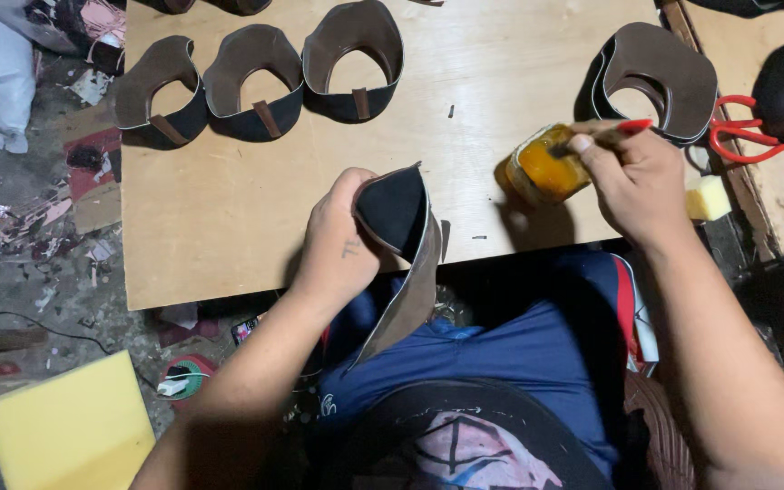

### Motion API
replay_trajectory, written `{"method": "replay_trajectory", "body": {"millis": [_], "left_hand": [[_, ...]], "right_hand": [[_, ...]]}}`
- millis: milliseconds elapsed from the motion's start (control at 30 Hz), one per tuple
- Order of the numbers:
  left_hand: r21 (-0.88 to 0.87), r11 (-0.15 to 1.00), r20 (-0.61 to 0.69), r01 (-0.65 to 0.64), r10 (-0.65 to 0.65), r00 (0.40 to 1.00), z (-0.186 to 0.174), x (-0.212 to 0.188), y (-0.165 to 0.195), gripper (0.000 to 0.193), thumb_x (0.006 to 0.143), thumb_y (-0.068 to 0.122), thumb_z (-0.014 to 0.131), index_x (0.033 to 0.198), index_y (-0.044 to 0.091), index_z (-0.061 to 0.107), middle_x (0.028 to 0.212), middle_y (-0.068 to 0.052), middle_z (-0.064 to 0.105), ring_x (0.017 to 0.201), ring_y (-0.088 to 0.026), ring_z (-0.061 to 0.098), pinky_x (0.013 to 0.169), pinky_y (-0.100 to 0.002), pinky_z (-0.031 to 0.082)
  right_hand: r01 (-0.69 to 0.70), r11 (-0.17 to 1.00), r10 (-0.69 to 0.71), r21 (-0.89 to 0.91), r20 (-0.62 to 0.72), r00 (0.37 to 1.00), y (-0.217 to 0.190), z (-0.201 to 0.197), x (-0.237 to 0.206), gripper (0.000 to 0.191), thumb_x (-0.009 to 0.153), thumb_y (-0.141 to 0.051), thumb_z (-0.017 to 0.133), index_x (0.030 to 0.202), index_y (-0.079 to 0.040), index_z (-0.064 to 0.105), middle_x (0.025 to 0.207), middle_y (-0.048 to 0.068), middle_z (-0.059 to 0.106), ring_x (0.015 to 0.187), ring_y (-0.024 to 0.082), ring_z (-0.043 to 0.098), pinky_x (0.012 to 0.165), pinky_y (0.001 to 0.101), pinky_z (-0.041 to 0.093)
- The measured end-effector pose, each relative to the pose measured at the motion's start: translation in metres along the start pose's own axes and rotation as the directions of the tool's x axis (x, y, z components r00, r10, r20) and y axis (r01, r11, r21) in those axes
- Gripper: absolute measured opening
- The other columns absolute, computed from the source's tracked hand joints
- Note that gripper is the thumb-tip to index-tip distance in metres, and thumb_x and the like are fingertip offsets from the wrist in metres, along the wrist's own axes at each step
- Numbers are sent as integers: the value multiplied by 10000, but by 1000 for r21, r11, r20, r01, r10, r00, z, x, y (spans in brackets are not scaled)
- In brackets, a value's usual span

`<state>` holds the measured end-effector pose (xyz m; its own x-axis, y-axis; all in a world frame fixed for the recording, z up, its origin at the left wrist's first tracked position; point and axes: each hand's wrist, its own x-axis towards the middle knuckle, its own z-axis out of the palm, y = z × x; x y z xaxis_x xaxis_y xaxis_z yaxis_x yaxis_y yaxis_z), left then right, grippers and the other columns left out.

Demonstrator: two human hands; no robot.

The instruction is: The person holds a curved brown shoe upper part in one hand and uses a brush to apply yellow adhesive from a small container onto its edges. They rotate the part to coat different sides, then place the finished piece in a row of similar parts on the workbench and pick up the next piece to repeat the process.

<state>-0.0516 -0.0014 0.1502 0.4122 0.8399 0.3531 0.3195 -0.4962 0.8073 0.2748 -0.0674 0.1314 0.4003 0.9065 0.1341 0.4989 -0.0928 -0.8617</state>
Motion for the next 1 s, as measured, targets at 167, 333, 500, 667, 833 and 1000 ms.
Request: {"method": "replay_trajectory", "body": {"millis": [167,333,500,667,833,1000], "left_hand": [[-226,934,123,278,-256,959,4,-4,-20,359,856,6,633,1211,25,589,998,-103,720,933,-185,702,830,-320,565],[-482,787,284,385,-275,918,16,-9,-38,359,858,5,632,1214,26,590,1009,-105,720,945,-191,703,840,-322,564],[-537,686,439,492,-271,857,14,-22,-43,359,861,4,630,1217,27,591,1020,-108,721,957,-197,704,850,-323,564],[-548,662,493,510,-237,837,15,-21,-39,360,863,3,629,1220,28,592,1031,-110,721,970,-203,705,860,-325,563],[-543,644,541,540,-223,811,16,-23,-34,360,866,2,628,1224,29,592,1042,-113,722,982,-209,706,870,-326,563],[-541,636,569,550,-206,796,21,-21,-31,361,869,0,627,1227,29,593,1053,-115,723,994,-214,707,880,-327,562]], "right_hand": [[367,799,-394,-477,47,918,56,12,15,176,948,-214,810,1102,-128,813,1322,153,580,1212,365,478,1049,432,398],[344,769,-398,-538,17,917,61,14,7,162,955,-234,830,1102,-165,826,1460,141,546,1344,365,398,1126,473,318],[336,851,-397,-403,-76,915,37,-2,-19,164,1025,-167,765,1179,-111,766,1273,176,583,1182,330,538,1054,420,465],[-144,960,130,240,72,989,8,3,-53,182,1080,-139,630,1186,-19,717,993,136,730,836,213,695,768,317,553],[77,779,-154,622,71,986,-18,29,-80,173,1017,-3,641,1183,44,651,1145,155,689,1007,242,718,932,379,601],[148,707,-246,692,44,968,-34,51,-81,187,1020,3,644,1206,31,639,1230,156,654,1084,246,702,1002,382,588]]}}
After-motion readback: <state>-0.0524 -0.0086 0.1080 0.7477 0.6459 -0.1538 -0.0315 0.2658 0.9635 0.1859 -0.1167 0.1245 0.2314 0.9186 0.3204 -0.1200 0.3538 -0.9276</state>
